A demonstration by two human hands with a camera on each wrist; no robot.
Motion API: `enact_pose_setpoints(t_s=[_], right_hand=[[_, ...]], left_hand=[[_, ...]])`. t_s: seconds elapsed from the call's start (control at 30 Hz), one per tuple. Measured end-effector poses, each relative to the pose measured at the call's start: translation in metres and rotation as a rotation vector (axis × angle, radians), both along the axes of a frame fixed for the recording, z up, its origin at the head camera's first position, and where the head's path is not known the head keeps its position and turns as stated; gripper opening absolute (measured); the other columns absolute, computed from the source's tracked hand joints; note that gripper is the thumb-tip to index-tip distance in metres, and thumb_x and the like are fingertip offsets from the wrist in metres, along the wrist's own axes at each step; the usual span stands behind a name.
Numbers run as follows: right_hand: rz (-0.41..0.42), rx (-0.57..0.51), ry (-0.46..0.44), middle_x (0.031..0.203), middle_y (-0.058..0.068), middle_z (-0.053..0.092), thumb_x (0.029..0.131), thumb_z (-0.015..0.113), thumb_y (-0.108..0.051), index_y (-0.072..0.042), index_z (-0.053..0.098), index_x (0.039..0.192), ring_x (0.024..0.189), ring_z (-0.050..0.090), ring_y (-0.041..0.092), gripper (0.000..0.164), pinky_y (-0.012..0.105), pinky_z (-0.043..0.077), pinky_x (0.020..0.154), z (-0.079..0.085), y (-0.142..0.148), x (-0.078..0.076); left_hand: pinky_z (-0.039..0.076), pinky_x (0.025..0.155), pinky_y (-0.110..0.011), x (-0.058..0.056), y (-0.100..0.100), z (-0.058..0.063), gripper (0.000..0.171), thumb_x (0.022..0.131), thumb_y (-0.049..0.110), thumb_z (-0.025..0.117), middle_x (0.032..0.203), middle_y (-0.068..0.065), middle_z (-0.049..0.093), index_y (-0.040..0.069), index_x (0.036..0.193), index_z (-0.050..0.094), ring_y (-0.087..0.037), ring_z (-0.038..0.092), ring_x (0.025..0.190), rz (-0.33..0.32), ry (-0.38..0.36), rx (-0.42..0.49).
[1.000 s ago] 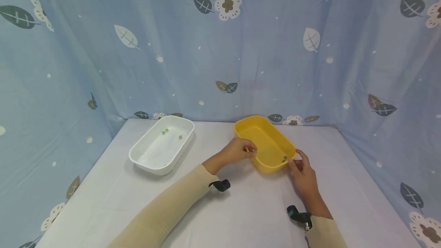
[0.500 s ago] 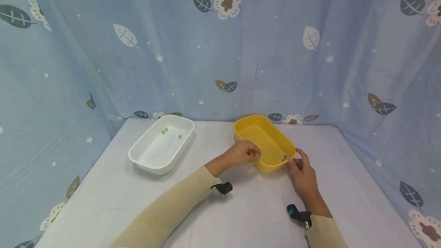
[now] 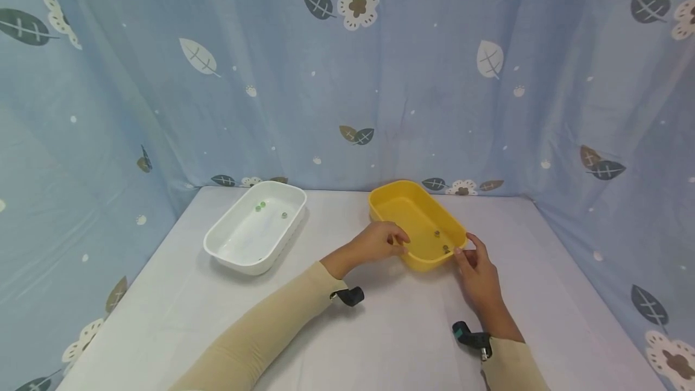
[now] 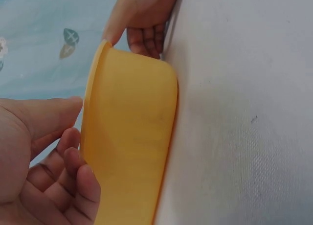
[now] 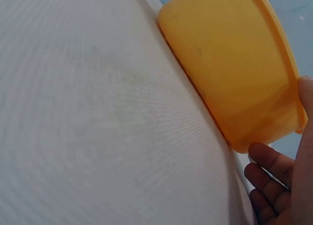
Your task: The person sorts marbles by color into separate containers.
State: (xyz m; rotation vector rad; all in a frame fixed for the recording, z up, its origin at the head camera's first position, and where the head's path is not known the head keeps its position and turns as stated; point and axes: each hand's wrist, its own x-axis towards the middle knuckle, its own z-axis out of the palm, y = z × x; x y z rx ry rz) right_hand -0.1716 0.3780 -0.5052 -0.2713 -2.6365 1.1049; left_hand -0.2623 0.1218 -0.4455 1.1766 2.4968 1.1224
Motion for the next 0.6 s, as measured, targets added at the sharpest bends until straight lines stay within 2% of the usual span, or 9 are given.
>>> enact_pose_setpoints(t_s=[0.3,0.6], right_hand=[[0.011,-0.008,0.012,0.114,0.024,0.056,0.104,0.042,-0.043,-0.012,0.020,0.154,0.097,0.053,0.035,0.063,0.057,0.043,0.088,-0.002,0.000,-0.002],[-0.042,-0.059,0.002,0.124,0.026,0.053,0.103,0.040,-0.047,-0.015,0.015,0.156,0.109,0.052,0.040,0.067,0.062,0.039,0.095,0.002,0.007,-0.002]], left_hand=[[0.047,0.066,-0.017,-0.005,-0.023,0.002,0.016,0.088,0.021,0.075,0.088,0.016,0.062,0.014,0.103,0.073,-0.003,0.055,0.076,0.024,-0.001,0.017],[0.046,0.066,-0.020,-0.006,-0.069,0.018,0.024,0.091,0.026,0.071,0.093,0.012,0.062,0.012,0.111,0.072,-0.007,0.054,0.075,0.067,0.090,-0.107]])
